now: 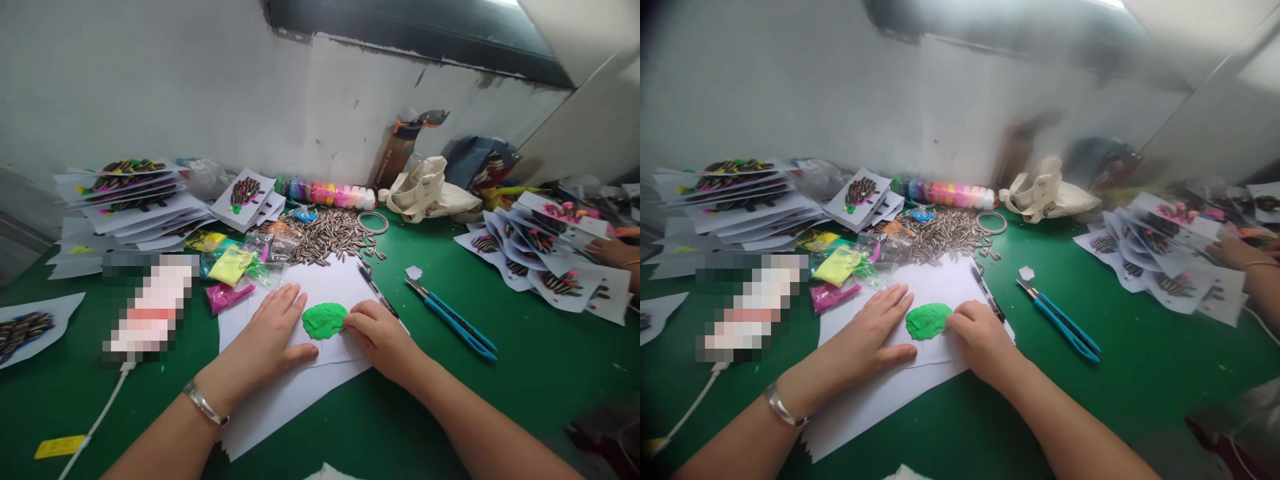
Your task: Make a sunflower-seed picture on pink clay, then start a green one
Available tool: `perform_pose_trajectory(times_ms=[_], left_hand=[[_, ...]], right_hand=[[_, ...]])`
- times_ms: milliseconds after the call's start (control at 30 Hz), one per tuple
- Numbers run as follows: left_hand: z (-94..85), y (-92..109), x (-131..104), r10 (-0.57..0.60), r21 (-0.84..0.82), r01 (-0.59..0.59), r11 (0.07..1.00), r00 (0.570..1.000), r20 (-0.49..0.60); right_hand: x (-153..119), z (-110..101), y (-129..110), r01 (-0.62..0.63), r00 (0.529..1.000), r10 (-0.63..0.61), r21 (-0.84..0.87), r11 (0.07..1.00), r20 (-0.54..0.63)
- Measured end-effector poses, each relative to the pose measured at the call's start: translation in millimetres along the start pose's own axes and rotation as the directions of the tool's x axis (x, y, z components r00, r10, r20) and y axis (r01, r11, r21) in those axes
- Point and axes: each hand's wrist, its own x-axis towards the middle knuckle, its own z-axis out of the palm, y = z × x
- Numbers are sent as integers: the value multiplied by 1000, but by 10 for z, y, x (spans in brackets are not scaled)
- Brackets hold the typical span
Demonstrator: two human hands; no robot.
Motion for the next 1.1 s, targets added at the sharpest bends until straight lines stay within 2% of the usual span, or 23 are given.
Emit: perform_pose_trajectory(times_ms=[200,567,767,967,1100], left_hand=[[1,4,-8,2,-26,-2,1000,1000,-23],[-42,44,16,-33,-12,34,999,999,33],[-14,10,10,-5,-27,5,1000,1000,1],[47,-48,-1,23,-34,-24,999,999,-38],[72,-72,-8,36,-27,-37,999,998,-52]], right_hand=[[-18,-17,-6,9,1000,-9,17,1000,7],[6,-9,-1,-35,998,37,47,998,-45],[15,-113,117,-48,999,44,147,988,31],[117,-119,234,9,1000,-10,66,998,20],[155,-154,239,30,995,-36,61,998,92]])
